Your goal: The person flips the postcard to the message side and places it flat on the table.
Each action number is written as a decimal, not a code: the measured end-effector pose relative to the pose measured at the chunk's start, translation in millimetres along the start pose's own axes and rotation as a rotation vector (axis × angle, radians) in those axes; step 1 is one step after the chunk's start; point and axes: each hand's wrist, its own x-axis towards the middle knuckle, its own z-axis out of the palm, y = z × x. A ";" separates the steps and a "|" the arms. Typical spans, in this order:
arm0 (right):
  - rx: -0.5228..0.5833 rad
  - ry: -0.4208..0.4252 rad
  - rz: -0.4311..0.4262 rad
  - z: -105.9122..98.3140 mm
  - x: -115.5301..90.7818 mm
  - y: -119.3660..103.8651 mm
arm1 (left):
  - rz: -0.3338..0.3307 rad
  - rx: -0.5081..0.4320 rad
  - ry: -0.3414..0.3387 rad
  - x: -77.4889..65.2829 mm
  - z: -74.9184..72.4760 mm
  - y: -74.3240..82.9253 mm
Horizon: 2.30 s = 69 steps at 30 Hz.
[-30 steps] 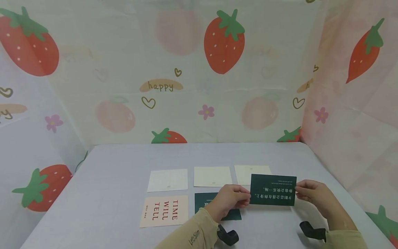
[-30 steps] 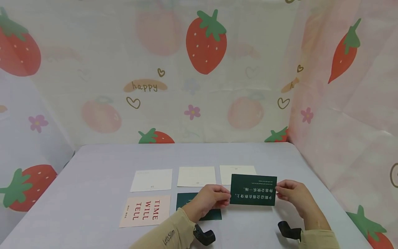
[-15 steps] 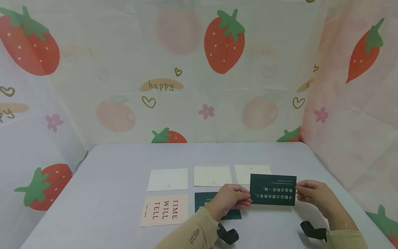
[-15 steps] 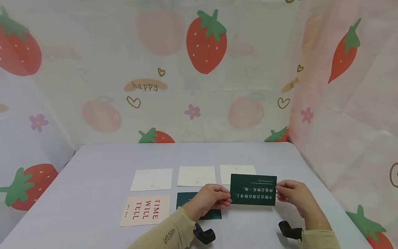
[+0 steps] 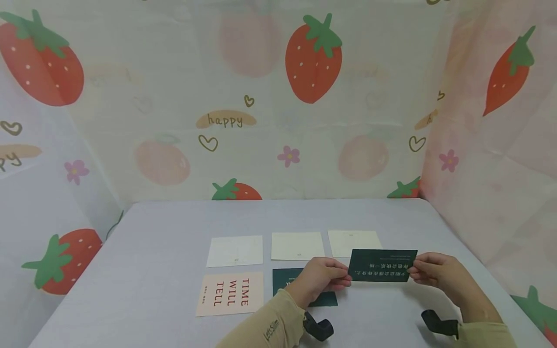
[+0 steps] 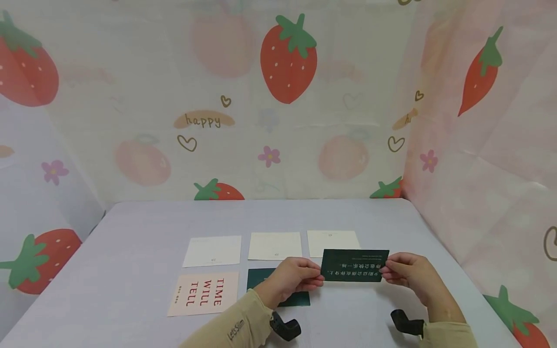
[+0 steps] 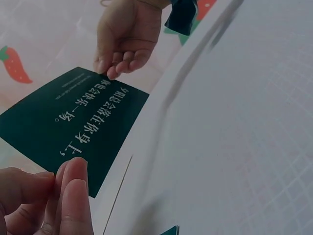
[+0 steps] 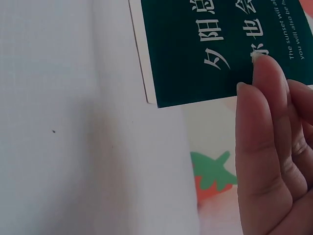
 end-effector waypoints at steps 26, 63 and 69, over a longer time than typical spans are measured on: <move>0.074 -0.155 -0.154 -3.7 -2.6 5.3 | 0.007 -0.028 0.045 3.4 -2.7 -0.2; -0.068 -0.048 -0.017 8.2 1.4 12.0 | 0.014 -0.034 0.102 3.8 -2.0 -0.3; -0.077 -0.034 -0.001 10.0 1.7 12.3 | 0.021 -0.071 0.084 1.9 -1.5 -0.1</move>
